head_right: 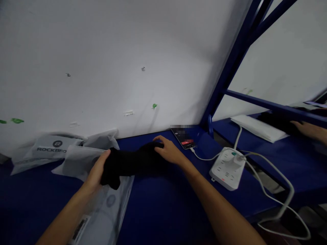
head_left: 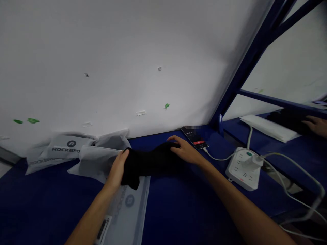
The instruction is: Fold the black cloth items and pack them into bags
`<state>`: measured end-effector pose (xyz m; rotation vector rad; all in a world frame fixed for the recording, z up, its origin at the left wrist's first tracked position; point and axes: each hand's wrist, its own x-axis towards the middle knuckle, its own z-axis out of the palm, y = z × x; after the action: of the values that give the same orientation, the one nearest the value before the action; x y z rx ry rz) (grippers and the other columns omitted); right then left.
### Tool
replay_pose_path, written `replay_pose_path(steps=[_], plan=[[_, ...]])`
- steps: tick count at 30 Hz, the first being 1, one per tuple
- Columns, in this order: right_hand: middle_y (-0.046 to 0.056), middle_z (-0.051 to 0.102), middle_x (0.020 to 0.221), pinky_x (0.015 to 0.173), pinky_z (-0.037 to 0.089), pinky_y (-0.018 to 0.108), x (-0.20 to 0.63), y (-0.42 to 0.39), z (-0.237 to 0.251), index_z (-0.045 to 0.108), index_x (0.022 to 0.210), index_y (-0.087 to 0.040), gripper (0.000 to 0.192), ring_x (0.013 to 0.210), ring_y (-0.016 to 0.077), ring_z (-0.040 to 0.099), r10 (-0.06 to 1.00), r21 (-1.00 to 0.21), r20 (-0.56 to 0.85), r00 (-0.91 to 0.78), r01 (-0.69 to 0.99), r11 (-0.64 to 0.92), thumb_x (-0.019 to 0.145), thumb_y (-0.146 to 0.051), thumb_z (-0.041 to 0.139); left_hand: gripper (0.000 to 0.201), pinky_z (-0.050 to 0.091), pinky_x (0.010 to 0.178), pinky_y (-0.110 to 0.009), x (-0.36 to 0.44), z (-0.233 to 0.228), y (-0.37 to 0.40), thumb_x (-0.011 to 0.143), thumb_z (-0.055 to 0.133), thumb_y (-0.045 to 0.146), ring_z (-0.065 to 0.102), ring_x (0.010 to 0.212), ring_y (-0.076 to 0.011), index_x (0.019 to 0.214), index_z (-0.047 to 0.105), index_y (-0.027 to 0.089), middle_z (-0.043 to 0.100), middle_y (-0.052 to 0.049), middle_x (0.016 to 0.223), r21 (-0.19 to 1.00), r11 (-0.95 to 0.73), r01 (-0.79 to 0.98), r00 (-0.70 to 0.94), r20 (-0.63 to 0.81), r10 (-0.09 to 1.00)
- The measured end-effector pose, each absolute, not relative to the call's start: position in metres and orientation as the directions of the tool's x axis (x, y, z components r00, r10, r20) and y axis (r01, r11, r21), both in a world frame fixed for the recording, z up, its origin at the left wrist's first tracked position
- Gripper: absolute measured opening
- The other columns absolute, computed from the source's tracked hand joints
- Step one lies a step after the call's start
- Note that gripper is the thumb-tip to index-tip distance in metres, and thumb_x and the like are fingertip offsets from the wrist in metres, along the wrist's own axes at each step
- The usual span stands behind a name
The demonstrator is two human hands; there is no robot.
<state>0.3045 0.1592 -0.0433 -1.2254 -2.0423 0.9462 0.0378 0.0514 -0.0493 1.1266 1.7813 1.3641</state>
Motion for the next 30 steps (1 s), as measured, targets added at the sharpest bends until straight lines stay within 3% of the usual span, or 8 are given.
replay_pose_path(steps=[4,7,15,18,21,23,26,30], plan=[[0.003,0.067,0.087,0.069,0.045,0.03,0.305,0.164,-0.055,0.062,0.109,-0.023,0.033,0.076,0.0189,0.061,0.928,-0.671,0.116,-0.355,0.661,0.337,0.077,-0.022,0.058,0.069,0.052,0.088,-0.045,0.045,-0.055,0.049,0.073,0.073,0.046,0.066,0.105,-0.0323,0.135,0.05,0.026,0.068,-0.009,0.112,0.688,0.179,0.704,-0.317,0.078,0.945],[0.004,0.069,0.091,0.071,0.046,0.031,0.307,0.166,-0.058,0.062,0.111,-0.023,0.035,0.079,0.0203,0.063,0.94,-0.614,0.131,-0.315,0.719,0.327,0.076,-0.021,0.061,0.066,0.051,0.092,-0.049,0.046,-0.056,0.046,0.075,0.068,0.031,0.06,0.116,-0.0334,0.138,0.046,0.027,0.061,-0.01,0.126,0.52,0.137,0.843,-0.275,0.198,0.941],[0.01,0.065,0.114,0.089,0.049,0.044,0.314,0.17,-0.057,0.065,0.117,-0.022,0.038,0.109,0.0296,0.059,0.927,-0.417,0.309,-0.211,0.846,0.331,0.08,-0.018,0.061,0.043,0.053,0.096,-0.041,0.031,-0.058,0.045,0.082,0.044,0.006,0.054,0.122,-0.0267,0.113,0.068,0.025,0.051,-0.008,0.134,0.473,-0.036,0.88,-0.146,0.341,0.928],[0.013,0.059,0.125,0.097,0.046,0.051,0.303,0.158,-0.056,0.065,0.122,-0.022,0.042,0.12,0.0334,0.051,0.862,-0.345,0.43,-0.268,0.834,0.431,0.08,-0.025,0.066,0.03,0.048,0.103,-0.047,0.035,-0.061,0.044,0.091,0.044,0.02,0.051,0.125,-0.0281,0.102,0.072,0.024,0.052,-0.008,0.132,0.407,-0.03,0.913,-0.125,0.349,0.929],[0.014,0.053,0.136,0.109,0.038,0.05,0.283,0.135,-0.057,0.065,0.122,-0.02,0.04,0.128,0.0309,0.047,0.745,-0.317,0.509,-0.432,0.71,0.628,0.083,-0.029,0.067,0.027,0.049,0.1,-0.051,0.041,-0.065,0.044,0.09,0.054,0.039,0.052,0.123,-0.0328,0.102,0.07,0.022,0.054,-0.011,0.13,0.319,0.015,0.947,-0.132,0.349,0.928],[0.013,0.052,0.139,0.112,0.037,0.045,0.271,0.121,-0.06,0.063,0.126,-0.02,0.043,0.129,0.0274,0.047,0.642,-0.325,0.477,-0.601,0.558,0.764,0.087,-0.036,0.067,0.029,0.052,0.094,-0.049,0.041,-0.068,0.045,0.086,0.059,0.038,0.055,0.12,-0.0334,0.108,0.068,0.022,0.055,-0.011,0.129,0.299,0.024,0.954,-0.126,0.328,0.936],[0.012,0.053,0.141,0.113,0.035,0.044,0.261,0.109,-0.067,0.059,0.134,-0.022,0.052,0.13,0.026,0.048,0.524,-0.344,0.376,-0.764,0.41,0.845,0.089,-0.047,0.065,0.036,0.055,0.086,-0.042,0.035,-0.068,0.046,0.086,0.054,0.026,0.063,0.106,-0.0272,0.121,0.059,0.025,0.056,-0.008,0.128,0.373,0.028,0.927,-0.138,0.272,0.952],[0.01,0.054,0.142,0.114,0.031,0.05,0.264,0.111,-0.072,0.056,0.137,-0.026,0.048,0.131,0.0265,0.048,0.547,-0.359,0.276,-0.79,0.443,0.821,0.094,-0.045,0.06,0.043,0.056,0.078,-0.036,0.022,-0.061,0.05,0.086,0.046,0.016,0.066,0.088,-0.0208,0.127,0.055,0.025,0.058,-0.007,0.125,0.471,0.028,0.882,-0.174,0.27,0.947]])
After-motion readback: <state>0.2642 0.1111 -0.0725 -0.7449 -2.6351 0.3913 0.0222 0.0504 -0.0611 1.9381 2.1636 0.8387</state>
